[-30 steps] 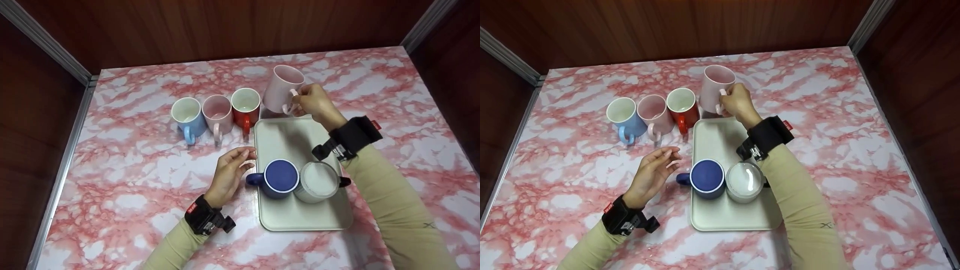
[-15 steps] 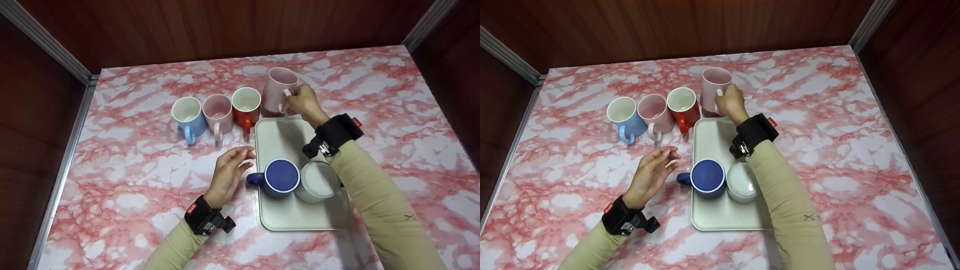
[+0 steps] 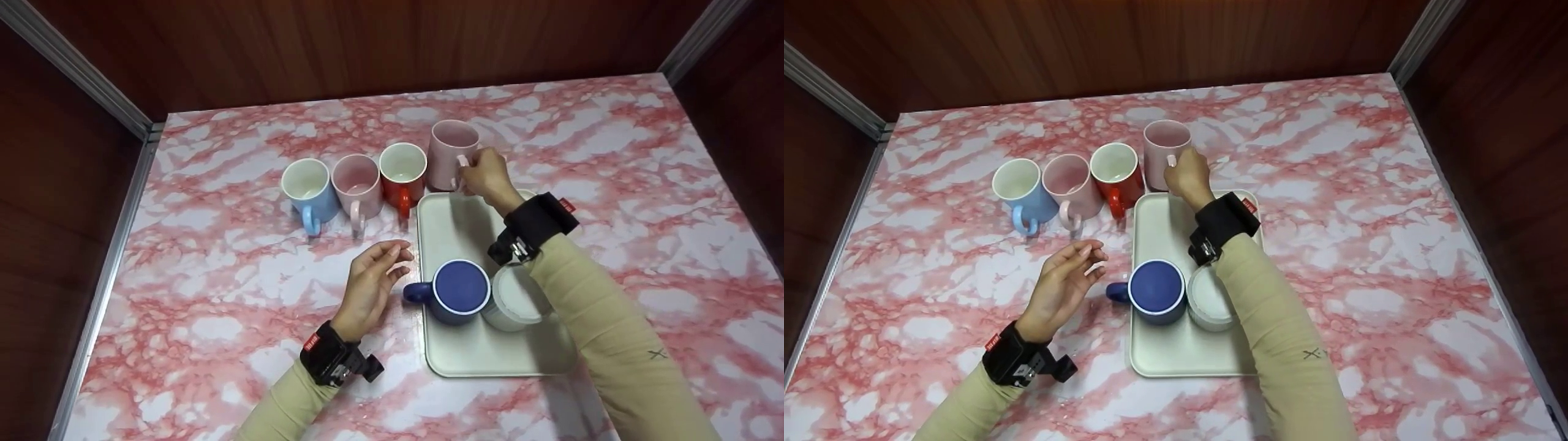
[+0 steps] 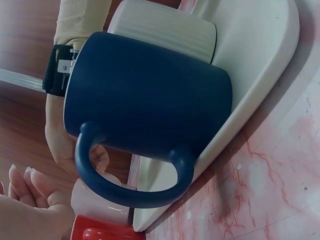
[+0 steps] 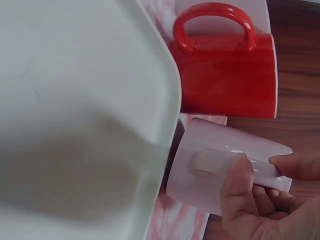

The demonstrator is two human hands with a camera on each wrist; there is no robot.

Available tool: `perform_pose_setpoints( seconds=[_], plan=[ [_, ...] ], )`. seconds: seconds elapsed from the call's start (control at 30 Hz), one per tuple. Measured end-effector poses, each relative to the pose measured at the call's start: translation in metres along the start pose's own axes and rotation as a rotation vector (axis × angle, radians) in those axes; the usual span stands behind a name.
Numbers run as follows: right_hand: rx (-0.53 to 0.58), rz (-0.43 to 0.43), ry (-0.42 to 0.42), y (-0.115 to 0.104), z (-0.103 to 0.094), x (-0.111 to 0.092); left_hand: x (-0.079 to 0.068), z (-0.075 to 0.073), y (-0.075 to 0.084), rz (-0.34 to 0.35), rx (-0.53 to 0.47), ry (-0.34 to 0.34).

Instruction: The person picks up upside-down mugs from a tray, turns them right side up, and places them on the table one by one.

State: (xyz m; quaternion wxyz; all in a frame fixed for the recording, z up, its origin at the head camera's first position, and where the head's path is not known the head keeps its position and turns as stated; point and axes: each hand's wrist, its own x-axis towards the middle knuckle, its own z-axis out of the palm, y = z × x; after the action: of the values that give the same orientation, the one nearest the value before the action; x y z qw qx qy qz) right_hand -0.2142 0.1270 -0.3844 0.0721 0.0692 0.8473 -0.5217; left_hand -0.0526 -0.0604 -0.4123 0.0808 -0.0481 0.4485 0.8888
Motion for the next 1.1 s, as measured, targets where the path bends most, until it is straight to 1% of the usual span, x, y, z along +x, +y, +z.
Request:
perform_pose_setpoints(
  seconds=[0.1,0.37,0.6,0.8,1.1],
  plan=[
    [-0.006,-0.013,0.000,0.001,0.002,-0.001,0.000,-0.001,-0.001,0.001,0.005,0.010],
    [0.045,-0.036,-0.050,0.004,0.004,-0.004,-0.001,-0.005,-0.002,-0.002,0.056,0.024],
    [0.070,-0.038,-0.089,0.005,0.005,-0.004,-0.001,-0.009,-0.004,-0.015,0.079,0.061],
    [0.035,-0.035,-0.131,0.007,0.008,-0.003,-0.001,-0.011,-0.006,-0.021,0.074,0.068],
    [0.002,-0.011,-0.169,0.010,0.009,-0.003,-0.002,-0.013,-0.007,-0.015,0.071,0.065]
  ],
)
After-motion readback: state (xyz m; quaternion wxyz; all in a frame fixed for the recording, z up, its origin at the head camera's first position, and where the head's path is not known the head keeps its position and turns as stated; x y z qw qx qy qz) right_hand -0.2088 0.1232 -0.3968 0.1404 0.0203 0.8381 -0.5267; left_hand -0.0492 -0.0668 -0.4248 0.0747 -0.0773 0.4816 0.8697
